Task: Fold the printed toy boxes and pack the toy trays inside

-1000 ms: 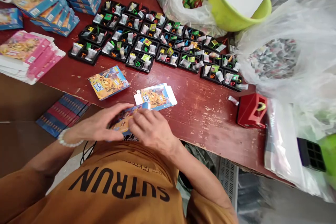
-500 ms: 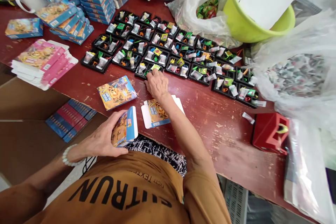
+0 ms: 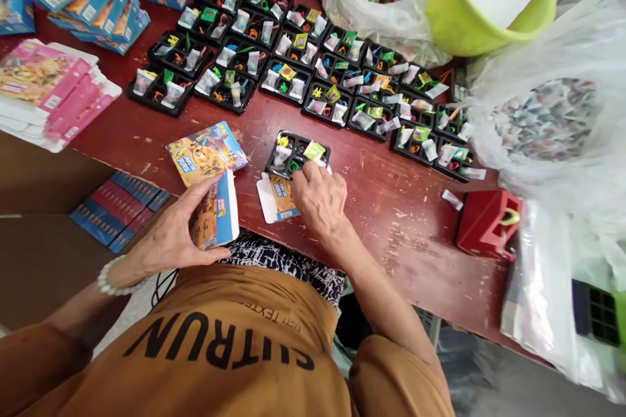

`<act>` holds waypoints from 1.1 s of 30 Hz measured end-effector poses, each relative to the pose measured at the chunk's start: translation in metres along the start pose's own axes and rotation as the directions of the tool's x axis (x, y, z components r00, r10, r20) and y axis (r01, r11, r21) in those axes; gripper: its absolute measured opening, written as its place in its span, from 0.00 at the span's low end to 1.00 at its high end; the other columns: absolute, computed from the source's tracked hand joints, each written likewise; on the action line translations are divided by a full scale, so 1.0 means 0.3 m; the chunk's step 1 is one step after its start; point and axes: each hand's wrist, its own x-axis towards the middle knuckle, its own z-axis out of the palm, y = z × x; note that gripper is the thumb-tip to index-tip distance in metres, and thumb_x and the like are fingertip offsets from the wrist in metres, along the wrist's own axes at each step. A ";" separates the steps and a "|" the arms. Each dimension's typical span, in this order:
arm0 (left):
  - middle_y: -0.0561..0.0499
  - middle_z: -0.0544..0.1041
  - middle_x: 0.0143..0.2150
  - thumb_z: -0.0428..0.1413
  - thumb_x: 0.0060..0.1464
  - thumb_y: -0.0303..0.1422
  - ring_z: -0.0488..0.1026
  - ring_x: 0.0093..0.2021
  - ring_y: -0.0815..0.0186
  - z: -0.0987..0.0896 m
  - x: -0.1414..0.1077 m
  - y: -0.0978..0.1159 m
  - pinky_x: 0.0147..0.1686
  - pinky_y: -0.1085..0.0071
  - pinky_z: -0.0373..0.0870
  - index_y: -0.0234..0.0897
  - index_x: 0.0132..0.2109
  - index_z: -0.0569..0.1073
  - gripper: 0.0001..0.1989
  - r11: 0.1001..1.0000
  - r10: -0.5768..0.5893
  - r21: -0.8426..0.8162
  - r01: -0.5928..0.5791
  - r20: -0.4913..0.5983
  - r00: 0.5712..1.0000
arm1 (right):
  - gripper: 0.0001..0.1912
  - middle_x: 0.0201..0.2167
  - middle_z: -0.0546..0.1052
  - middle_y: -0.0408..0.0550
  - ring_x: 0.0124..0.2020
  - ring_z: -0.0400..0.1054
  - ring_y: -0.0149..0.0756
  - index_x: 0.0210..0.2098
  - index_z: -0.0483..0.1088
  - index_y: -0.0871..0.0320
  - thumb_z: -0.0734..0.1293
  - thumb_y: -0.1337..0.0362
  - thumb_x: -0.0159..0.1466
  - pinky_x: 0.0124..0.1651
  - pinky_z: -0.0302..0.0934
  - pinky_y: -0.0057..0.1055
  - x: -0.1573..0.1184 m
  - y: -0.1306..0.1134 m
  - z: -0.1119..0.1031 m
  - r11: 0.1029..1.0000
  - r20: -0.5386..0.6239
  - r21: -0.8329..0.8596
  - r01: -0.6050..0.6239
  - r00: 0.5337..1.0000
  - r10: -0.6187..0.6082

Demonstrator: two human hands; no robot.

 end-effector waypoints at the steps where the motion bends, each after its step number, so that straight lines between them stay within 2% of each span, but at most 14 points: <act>1: 0.36 0.69 0.72 0.74 0.42 0.41 0.70 0.69 0.38 0.000 0.000 0.001 0.68 0.41 0.71 0.42 0.75 0.56 0.58 1.000 0.004 -0.003 -0.004 0.005 1.000 | 0.16 0.35 0.76 0.50 0.34 0.62 0.37 0.38 0.78 0.57 0.60 0.65 0.76 0.34 0.42 0.38 -0.050 -0.008 -0.002 1.000 0.003 0.002 0.008 1.000 -0.008; 4: 0.38 0.69 0.71 0.74 0.42 0.41 0.72 0.68 0.41 0.007 -0.002 0.006 0.67 0.45 0.73 0.43 0.75 0.56 0.57 0.999 0.019 -0.049 -0.018 0.025 1.000 | 0.16 0.33 0.76 0.50 0.33 0.63 0.37 0.36 0.78 0.57 0.61 0.66 0.76 0.34 0.44 0.38 -0.156 -0.041 0.010 1.000 0.048 0.022 0.007 0.999 -0.008; 8: 0.38 0.70 0.70 0.75 0.40 0.42 0.72 0.67 0.41 0.036 0.001 0.018 0.66 0.44 0.72 0.44 0.74 0.56 0.58 0.999 0.045 0.009 -0.045 0.007 0.999 | 0.16 0.36 0.78 0.51 0.34 0.66 0.38 0.37 0.79 0.57 0.61 0.63 0.76 0.35 0.49 0.37 -0.199 -0.067 0.023 0.994 0.101 0.095 -0.044 0.994 0.034; 12: 0.37 0.71 0.68 0.75 0.41 0.44 0.70 0.66 0.39 0.075 0.011 0.024 0.66 0.38 0.67 0.43 0.73 0.57 0.56 0.985 0.058 0.165 -0.055 -0.011 0.998 | 0.15 0.42 0.78 0.54 0.38 0.70 0.41 0.48 0.79 0.57 0.61 0.59 0.76 0.35 0.60 0.36 -0.212 -0.074 -0.007 0.920 0.060 0.369 -0.133 0.991 0.120; 14: 0.36 0.71 0.68 0.73 0.43 0.46 0.70 0.65 0.38 0.096 0.016 0.024 0.65 0.37 0.66 0.42 0.73 0.57 0.55 0.975 0.054 0.218 -0.051 -0.006 0.999 | 0.16 0.44 0.77 0.52 0.40 0.71 0.41 0.51 0.78 0.55 0.59 0.66 0.74 0.38 0.66 0.36 -0.220 -0.085 -0.028 0.761 0.040 0.638 -0.119 0.992 0.121; 16: 0.35 0.70 0.68 0.73 0.44 0.47 0.70 0.65 0.37 0.114 0.021 0.023 0.64 0.37 0.65 0.42 0.74 0.57 0.55 0.965 0.049 0.256 -0.047 0.000 0.999 | 0.19 0.44 0.75 0.51 0.43 0.72 0.40 0.49 0.76 0.54 0.58 0.73 0.68 0.43 0.71 0.38 -0.225 -0.099 -0.046 0.519 0.040 0.853 -0.062 0.998 0.053; 18: 0.35 0.70 0.69 0.72 0.45 0.47 0.70 0.65 0.36 0.128 0.027 0.022 0.64 0.36 0.63 0.42 0.74 0.57 0.54 0.956 0.043 0.290 -0.045 0.011 0.999 | 0.20 0.45 0.74 0.50 0.46 0.72 0.40 0.45 0.76 0.53 0.58 0.77 0.63 0.47 0.73 0.41 -0.225 -0.104 -0.062 0.310 0.045 0.951 -0.024 0.997 -0.060; 20: 0.36 0.70 0.69 0.71 0.47 0.47 0.69 0.65 0.35 0.135 0.033 0.020 0.65 0.35 0.61 0.43 0.74 0.58 0.52 0.951 0.047 0.305 -0.052 0.025 0.999 | 0.19 0.47 0.74 0.50 0.49 0.72 0.41 0.45 0.76 0.52 0.58 0.76 0.64 0.51 0.73 0.44 -0.218 -0.089 -0.073 0.225 0.032 0.974 0.001 0.989 -0.143; 21: 0.36 0.71 0.68 0.71 0.47 0.47 0.69 0.65 0.35 0.134 0.036 0.019 0.66 0.35 0.61 0.43 0.74 0.59 0.51 0.952 0.053 0.301 -0.060 0.030 0.998 | 0.18 0.50 0.74 0.51 0.53 0.72 0.43 0.48 0.76 0.52 0.59 0.73 0.67 0.55 0.72 0.48 -0.211 -0.073 -0.075 0.256 0.019 0.966 0.022 0.988 -0.154; 23: 0.37 0.73 0.67 0.72 0.46 0.45 0.71 0.65 0.37 0.127 0.044 0.014 0.66 0.36 0.63 0.43 0.73 0.61 0.51 0.960 0.063 0.271 -0.069 0.030 0.998 | 0.18 0.60 0.72 0.56 0.62 0.67 0.52 0.59 0.73 0.51 0.66 0.62 0.70 0.62 0.65 0.58 -0.187 -0.027 -0.063 0.469 0.016 0.882 0.038 0.994 -0.111; 25: 0.38 0.74 0.66 0.74 0.43 0.43 0.72 0.64 0.40 0.111 0.051 0.008 0.65 0.39 0.67 0.44 0.72 0.62 0.52 0.981 0.050 0.188 -0.054 0.024 0.998 | 0.39 0.71 0.63 0.63 0.70 0.57 0.65 0.70 0.63 0.52 0.75 0.51 0.63 0.67 0.55 0.69 -0.153 0.025 -0.030 0.724 0.045 0.690 -0.018 0.999 -0.018; 26: 0.39 0.74 0.66 0.74 0.42 0.42 0.73 0.64 0.41 0.101 0.054 0.006 0.66 0.40 0.68 0.43 0.71 0.62 0.52 0.991 0.033 0.127 -0.037 0.028 0.999 | 0.50 0.74 0.59 0.65 0.72 0.52 0.70 0.73 0.58 0.54 0.79 0.48 0.59 0.68 0.51 0.72 -0.134 0.048 -0.008 0.807 0.075 0.588 -0.054 0.997 0.012; 29: 0.39 0.73 0.68 0.75 0.42 0.43 0.74 0.65 0.45 0.071 0.063 -0.002 0.67 0.44 0.71 0.42 0.70 0.63 0.50 0.998 -0.020 -0.061 0.025 0.077 0.997 | 0.62 0.73 0.59 0.69 0.71 0.53 0.72 0.76 0.51 0.57 0.82 0.48 0.53 0.66 0.53 0.71 -0.086 0.092 0.061 0.890 0.191 0.445 -0.100 0.981 0.015; 33: 0.40 0.72 0.69 0.77 0.39 0.46 0.72 0.68 0.43 0.048 0.069 -0.008 0.68 0.46 0.71 0.43 0.71 0.64 0.54 0.987 -0.041 -0.147 0.056 0.105 0.994 | 0.60 0.68 0.65 0.69 0.64 0.62 0.69 0.75 0.52 0.61 0.81 0.51 0.52 0.61 0.63 0.65 -0.064 0.089 0.093 0.889 0.246 0.446 -0.109 0.969 -0.005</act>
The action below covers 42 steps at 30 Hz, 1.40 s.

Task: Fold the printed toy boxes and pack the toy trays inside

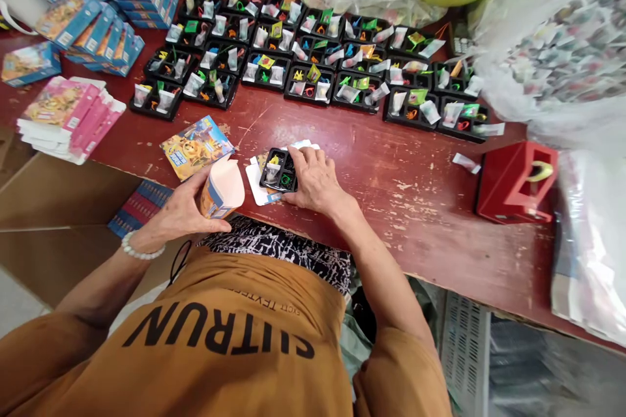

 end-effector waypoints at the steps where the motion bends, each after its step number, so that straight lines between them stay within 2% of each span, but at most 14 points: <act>1: 0.39 0.71 0.70 0.77 0.38 0.46 0.71 0.69 0.42 -0.001 0.001 0.000 0.69 0.46 0.70 0.43 0.71 0.63 0.55 1.000 0.003 0.009 -0.003 -0.004 1.000 | 0.57 0.67 0.65 0.70 0.63 0.62 0.69 0.74 0.53 0.62 0.80 0.52 0.53 0.60 0.64 0.65 -0.004 -0.007 -0.004 1.000 -0.015 0.006 -0.001 1.000 0.001; 5: 0.36 0.66 0.74 0.78 0.37 0.43 0.65 0.73 0.40 0.008 0.009 0.000 0.73 0.40 0.62 0.43 0.73 0.60 0.58 0.994 0.030 0.108 -0.029 -0.016 0.999 | 0.53 0.65 0.65 0.70 0.62 0.63 0.69 0.74 0.53 0.62 0.76 0.53 0.56 0.59 0.65 0.66 -0.049 -0.044 -0.054 0.998 -0.120 0.055 0.029 0.993 -0.022; 9: 0.35 0.65 0.74 0.78 0.36 0.41 0.65 0.72 0.38 0.024 0.016 0.002 0.72 0.37 0.61 0.43 0.74 0.57 0.61 0.974 0.032 0.224 -0.026 -0.021 0.999 | 0.55 0.66 0.64 0.67 0.64 0.61 0.67 0.76 0.49 0.58 0.76 0.51 0.58 0.62 0.64 0.66 -0.114 -0.088 -0.104 0.976 -0.192 0.139 0.166 0.972 -0.138; 12: 0.35 0.65 0.74 0.78 0.36 0.41 0.66 0.71 0.37 0.029 0.020 0.002 0.70 0.38 0.64 0.44 0.75 0.55 0.63 0.956 0.050 0.289 -0.046 -0.005 0.999 | 0.54 0.66 0.65 0.66 0.64 0.62 0.66 0.76 0.49 0.54 0.77 0.51 0.58 0.64 0.63 0.66 -0.142 -0.116 -0.107 0.960 -0.174 0.170 0.221 0.966 -0.191; 17: 0.35 0.68 0.70 0.78 0.35 0.40 0.68 0.68 0.37 0.033 0.026 0.000 0.66 0.39 0.66 0.43 0.75 0.53 0.65 0.916 0.080 0.389 -0.097 0.058 0.995 | 0.50 0.68 0.65 0.67 0.69 0.59 0.62 0.75 0.53 0.60 0.77 0.50 0.61 0.72 0.57 0.63 -0.126 -0.120 -0.096 0.940 -0.104 0.163 0.300 0.952 -0.286; 21: 0.33 0.66 0.71 0.78 0.35 0.40 0.67 0.67 0.35 0.037 0.030 -0.003 0.66 0.38 0.64 0.41 0.76 0.51 0.67 0.887 0.079 0.444 -0.123 0.116 0.990 | 0.47 0.67 0.68 0.64 0.68 0.60 0.63 0.74 0.56 0.56 0.75 0.47 0.63 0.71 0.56 0.66 -0.103 -0.108 -0.111 0.914 -0.072 0.184 0.361 0.932 -0.354; 28: 0.36 0.66 0.71 0.78 0.37 0.40 0.66 0.68 0.36 0.035 0.029 -0.015 0.66 0.40 0.65 0.44 0.77 0.48 0.67 0.890 0.076 0.444 -0.105 0.083 0.994 | 0.47 0.69 0.66 0.64 0.70 0.58 0.62 0.76 0.54 0.56 0.72 0.45 0.65 0.72 0.54 0.67 -0.113 -0.095 -0.110 0.909 -0.113 0.230 0.349 0.937 -0.331; 34: 0.35 0.67 0.71 0.78 0.34 0.39 0.67 0.67 0.35 0.030 0.040 -0.016 0.67 0.38 0.64 0.44 0.77 0.48 0.69 0.889 0.081 0.437 -0.138 0.145 0.986 | 0.47 0.69 0.66 0.64 0.69 0.60 0.59 0.74 0.56 0.58 0.75 0.47 0.63 0.73 0.53 0.63 -0.090 -0.069 -0.075 0.861 -0.124 0.292 0.416 0.909 -0.398; 38: 0.36 0.65 0.73 0.78 0.35 0.41 0.65 0.70 0.35 0.011 0.042 -0.021 0.69 0.38 0.64 0.45 0.77 0.50 0.68 0.922 0.068 0.371 -0.113 0.132 0.989 | 0.49 0.70 0.65 0.64 0.70 0.59 0.59 0.75 0.54 0.56 0.76 0.51 0.61 0.72 0.55 0.64 -0.076 -0.039 -0.077 0.838 -0.156 0.353 0.415 0.910 -0.385; 42: 0.38 0.59 0.77 0.77 0.40 0.45 0.58 0.76 0.38 -0.027 0.033 -0.037 0.74 0.40 0.58 0.48 0.78 0.50 0.65 0.965 0.058 0.244 -0.095 0.151 0.987 | 0.51 0.70 0.63 0.62 0.71 0.58 0.59 0.75 0.52 0.54 0.76 0.54 0.59 0.72 0.55 0.63 -0.091 -0.019 -0.103 0.828 -0.179 0.385 0.407 0.913 -0.366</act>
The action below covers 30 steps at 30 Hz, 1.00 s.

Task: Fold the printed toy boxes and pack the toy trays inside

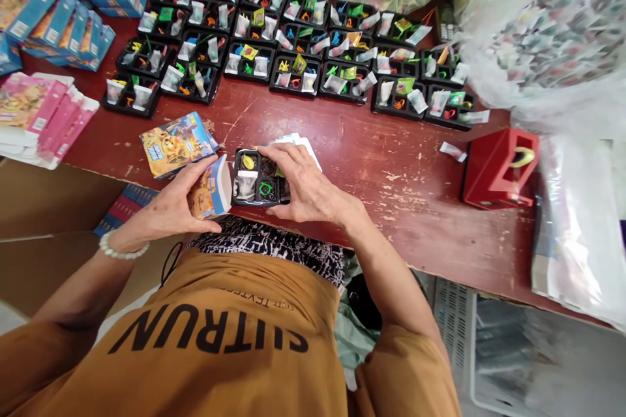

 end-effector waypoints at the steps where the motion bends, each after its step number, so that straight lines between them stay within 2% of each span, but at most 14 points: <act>1: 0.39 0.57 0.78 0.77 0.40 0.46 0.57 0.76 0.39 -0.009 -0.002 -0.005 0.75 0.41 0.57 0.48 0.78 0.50 0.65 0.999 0.000 -0.038 0.000 0.013 1.000 | 0.51 0.70 0.63 0.62 0.71 0.57 0.59 0.75 0.52 0.53 0.76 0.54 0.59 0.72 0.55 0.63 -0.004 -0.007 -0.008 1.000 0.001 0.007 0.003 1.000 -0.003; 5: 0.39 0.57 0.78 0.77 0.39 0.49 0.57 0.77 0.38 -0.041 0.003 -0.011 0.76 0.42 0.55 0.47 0.78 0.50 0.67 0.992 0.014 -0.126 -0.004 0.085 0.996 | 0.50 0.71 0.62 0.61 0.72 0.57 0.58 0.75 0.51 0.52 0.76 0.56 0.61 0.73 0.56 0.61 -0.010 -0.044 -0.031 0.998 0.065 0.045 0.053 0.996 -0.056; 10: 0.36 0.60 0.76 0.77 0.37 0.52 0.62 0.74 0.36 -0.054 0.024 -0.002 0.73 0.40 0.62 0.46 0.78 0.51 0.68 0.990 0.104 -0.112 -0.084 0.193 0.976 | 0.52 0.70 0.62 0.61 0.71 0.56 0.60 0.75 0.52 0.54 0.78 0.62 0.57 0.72 0.56 0.63 0.002 -0.046 -0.026 0.993 0.135 0.050 0.102 0.985 -0.108; 13: 0.35 0.61 0.76 0.78 0.36 0.49 0.62 0.73 0.35 -0.052 0.029 0.000 0.70 0.39 0.64 0.45 0.78 0.49 0.69 0.993 0.116 -0.002 -0.118 0.178 0.977 | 0.49 0.69 0.63 0.61 0.71 0.57 0.60 0.74 0.54 0.54 0.77 0.61 0.60 0.72 0.56 0.63 0.009 -0.029 -0.021 0.994 0.117 0.042 0.099 0.988 -0.103; 18: 0.34 0.67 0.71 0.80 0.32 0.43 0.67 0.68 0.33 -0.032 0.039 0.031 0.66 0.37 0.65 0.44 0.79 0.49 0.72 0.957 0.102 0.264 -0.121 0.084 0.991 | 0.46 0.68 0.64 0.63 0.69 0.59 0.59 0.73 0.56 0.56 0.78 0.54 0.63 0.72 0.57 0.62 0.026 -0.009 0.007 0.995 0.082 0.019 0.100 0.991 -0.101; 22: 0.33 0.69 0.70 0.79 0.33 0.43 0.69 0.66 0.33 0.007 0.057 0.072 0.63 0.39 0.66 0.42 0.78 0.49 0.71 0.940 0.074 0.330 -0.082 0.036 0.997 | 0.49 0.67 0.66 0.66 0.69 0.59 0.62 0.71 0.57 0.60 0.80 0.51 0.60 0.72 0.56 0.64 0.046 0.001 0.055 0.995 0.057 0.014 0.102 0.993 -0.103; 24: 0.33 0.69 0.70 0.79 0.33 0.42 0.70 0.64 0.34 0.027 0.064 0.082 0.62 0.40 0.67 0.41 0.78 0.50 0.70 0.944 0.065 0.322 -0.067 0.019 0.998 | 0.53 0.68 0.65 0.68 0.70 0.58 0.63 0.72 0.56 0.62 0.81 0.47 0.58 0.72 0.55 0.65 0.044 0.003 0.068 0.992 0.015 0.051 0.114 0.993 -0.115; 27: 0.34 0.68 0.70 0.79 0.32 0.41 0.70 0.64 0.35 0.045 0.066 0.083 0.62 0.41 0.67 0.42 0.77 0.50 0.70 0.955 0.086 0.287 -0.078 -0.014 0.996 | 0.59 0.73 0.60 0.65 0.74 0.53 0.64 0.73 0.54 0.55 0.81 0.39 0.54 0.74 0.52 0.65 0.014 0.001 0.061 0.984 -0.123 0.147 0.100 0.989 -0.082; 29: 0.34 0.68 0.70 0.79 0.32 0.40 0.69 0.65 0.35 0.046 0.061 0.079 0.62 0.41 0.67 0.43 0.77 0.50 0.70 0.959 0.104 0.270 -0.091 -0.033 0.994 | 0.57 0.74 0.59 0.60 0.74 0.54 0.63 0.72 0.56 0.50 0.81 0.38 0.53 0.72 0.56 0.63 -0.019 -0.003 0.055 0.969 -0.247 0.246 0.019 0.968 0.044; 30: 0.34 0.68 0.71 0.79 0.32 0.40 0.69 0.65 0.35 0.045 0.057 0.078 0.62 0.41 0.67 0.43 0.77 0.50 0.70 0.959 0.108 0.269 -0.093 -0.040 0.993 | 0.54 0.72 0.62 0.58 0.72 0.58 0.61 0.70 0.59 0.49 0.81 0.39 0.54 0.69 0.62 0.61 -0.037 -0.004 0.058 0.948 -0.297 0.316 -0.041 0.945 0.140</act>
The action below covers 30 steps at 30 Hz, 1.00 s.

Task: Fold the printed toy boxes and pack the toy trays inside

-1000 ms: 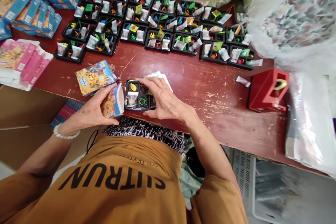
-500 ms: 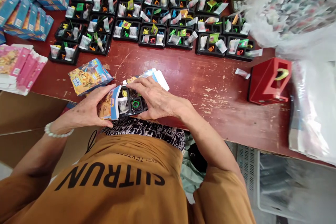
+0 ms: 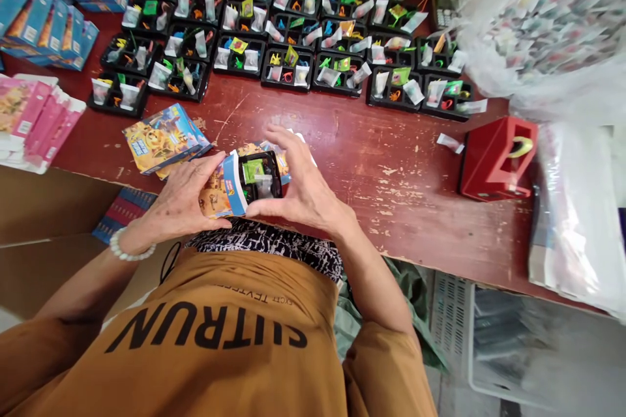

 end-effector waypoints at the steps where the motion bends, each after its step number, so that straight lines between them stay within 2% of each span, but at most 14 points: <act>1: 0.34 0.68 0.71 0.79 0.33 0.40 0.69 0.65 0.35 -0.002 -0.004 -0.001 0.62 0.41 0.67 0.43 0.77 0.50 0.70 1.000 0.001 0.003 -0.001 -0.006 1.000 | 0.48 0.68 0.67 0.57 0.67 0.64 0.57 0.67 0.62 0.49 0.81 0.40 0.55 0.63 0.68 0.56 -0.018 0.001 0.002 0.994 -0.065 0.068 -0.089 0.994 0.093; 3: 0.34 0.67 0.71 0.79 0.34 0.39 0.69 0.66 0.36 -0.008 -0.011 0.000 0.62 0.42 0.66 0.43 0.77 0.49 0.69 1.000 0.001 0.017 -0.001 -0.008 1.000 | 0.36 0.55 0.75 0.52 0.51 0.73 0.45 0.59 0.68 0.49 0.80 0.43 0.59 0.50 0.75 0.44 -0.049 0.008 0.024 0.935 -0.126 0.256 -0.247 0.950 0.286; 5: 0.34 0.68 0.71 0.79 0.35 0.38 0.68 0.66 0.35 -0.010 -0.017 0.001 0.62 0.42 0.66 0.43 0.77 0.49 0.69 0.999 0.002 0.032 -0.002 -0.002 1.000 | 0.29 0.43 0.77 0.45 0.39 0.73 0.36 0.50 0.70 0.51 0.81 0.45 0.58 0.42 0.75 0.36 -0.069 0.014 0.063 0.827 -0.110 0.458 -0.326 0.902 0.417; 8: 0.34 0.68 0.70 0.79 0.33 0.39 0.69 0.65 0.35 0.000 -0.022 0.010 0.62 0.41 0.66 0.43 0.78 0.49 0.70 1.000 0.003 0.025 -0.004 0.014 1.000 | 0.27 0.35 0.75 0.41 0.34 0.72 0.31 0.41 0.69 0.52 0.84 0.48 0.54 0.41 0.74 0.32 -0.076 0.013 0.131 0.686 -0.107 0.650 -0.326 0.855 0.508; 10: 0.35 0.68 0.71 0.79 0.33 0.39 0.69 0.65 0.35 0.012 -0.022 0.022 0.61 0.40 0.66 0.45 0.78 0.49 0.70 1.000 -0.001 -0.004 0.001 0.025 1.000 | 0.26 0.34 0.74 0.40 0.33 0.71 0.30 0.39 0.69 0.52 0.84 0.50 0.53 0.40 0.73 0.31 -0.072 -0.003 0.170 0.651 -0.114 0.686 -0.325 0.835 0.538; 12: 0.36 0.68 0.70 0.79 0.33 0.38 0.69 0.65 0.35 0.023 -0.021 0.041 0.61 0.39 0.67 0.46 0.77 0.51 0.69 0.998 -0.010 -0.065 0.012 0.029 1.000 | 0.23 0.33 0.75 0.40 0.32 0.70 0.31 0.39 0.71 0.52 0.82 0.49 0.57 0.39 0.72 0.33 -0.068 -0.034 0.192 0.677 -0.081 0.653 -0.339 0.858 0.507; 15: 0.37 0.67 0.71 0.77 0.38 0.35 0.68 0.67 0.37 0.032 -0.024 0.075 0.65 0.39 0.67 0.47 0.78 0.50 0.66 0.958 0.011 -0.286 -0.010 0.001 1.000 | 0.15 0.39 0.76 0.46 0.42 0.71 0.38 0.44 0.77 0.51 0.72 0.47 0.70 0.51 0.72 0.43 -0.073 -0.107 0.177 0.861 -0.015 0.423 -0.282 0.948 0.318; 17: 0.38 0.65 0.74 0.74 0.42 0.33 0.67 0.71 0.40 0.037 -0.034 0.093 0.69 0.41 0.65 0.48 0.79 0.50 0.63 0.857 0.057 -0.511 -0.063 -0.026 0.998 | 0.15 0.47 0.75 0.48 0.53 0.69 0.43 0.51 0.79 0.46 0.67 0.47 0.74 0.63 0.67 0.50 -0.087 -0.153 0.142 0.953 -0.044 0.241 -0.182 0.979 0.198; 19: 0.40 0.68 0.73 0.73 0.45 0.33 0.68 0.71 0.42 0.051 -0.050 0.104 0.70 0.46 0.67 0.47 0.77 0.56 0.57 0.671 0.086 -0.738 -0.067 -0.012 0.996 | 0.20 0.56 0.70 0.50 0.63 0.63 0.47 0.60 0.75 0.41 0.69 0.45 0.72 0.69 0.62 0.53 -0.106 -0.177 0.112 0.979 -0.117 0.156 -0.135 0.981 0.154; 22: 0.39 0.79 0.63 0.71 0.53 0.35 0.79 0.60 0.44 0.092 -0.079 0.112 0.61 0.48 0.78 0.41 0.68 0.71 0.37 0.301 0.012 -0.944 0.133 0.143 0.990 | 0.36 0.65 0.66 0.50 0.64 0.64 0.48 0.67 0.65 0.40 0.78 0.46 0.64 0.65 0.68 0.50 -0.138 -0.157 0.123 0.927 -0.096 0.303 -0.219 0.961 0.258; 24: 0.38 0.82 0.58 0.69 0.56 0.36 0.83 0.54 0.47 0.122 -0.097 0.117 0.54 0.50 0.83 0.38 0.62 0.74 0.29 0.121 -0.097 -0.963 0.243 0.232 0.968 | 0.35 0.61 0.71 0.50 0.58 0.71 0.43 0.64 0.63 0.43 0.79 0.49 0.63 0.59 0.72 0.45 -0.161 -0.123 0.175 0.827 -0.052 0.475 -0.303 0.928 0.370; 25: 0.39 0.82 0.58 0.70 0.56 0.36 0.83 0.53 0.48 0.134 -0.106 0.121 0.52 0.51 0.84 0.38 0.62 0.73 0.29 0.085 -0.163 -0.968 0.235 0.220 0.962 | 0.33 0.57 0.74 0.49 0.54 0.73 0.41 0.62 0.63 0.44 0.78 0.51 0.64 0.57 0.73 0.42 -0.172 -0.106 0.208 0.779 -0.064 0.536 -0.324 0.905 0.421; 27: 0.40 0.80 0.60 0.71 0.54 0.35 0.83 0.54 0.52 0.152 -0.128 0.129 0.52 0.55 0.84 0.42 0.67 0.67 0.36 0.133 -0.303 -0.981 0.144 0.098 0.948 | 0.31 0.51 0.77 0.47 0.51 0.75 0.39 0.58 0.62 0.45 0.78 0.51 0.64 0.57 0.73 0.40 -0.191 -0.085 0.273 0.738 -0.149 0.594 -0.319 0.859 0.491; 30: 0.39 0.77 0.63 0.70 0.56 0.34 0.83 0.52 0.58 0.170 -0.169 0.138 0.49 0.62 0.85 0.49 0.72 0.57 0.44 0.365 -0.403 -0.931 0.009 -0.149 0.903 | 0.31 0.52 0.77 0.48 0.52 0.75 0.41 0.59 0.61 0.45 0.78 0.51 0.63 0.57 0.73 0.42 -0.210 -0.081 0.336 0.778 -0.262 0.570 -0.264 0.839 0.477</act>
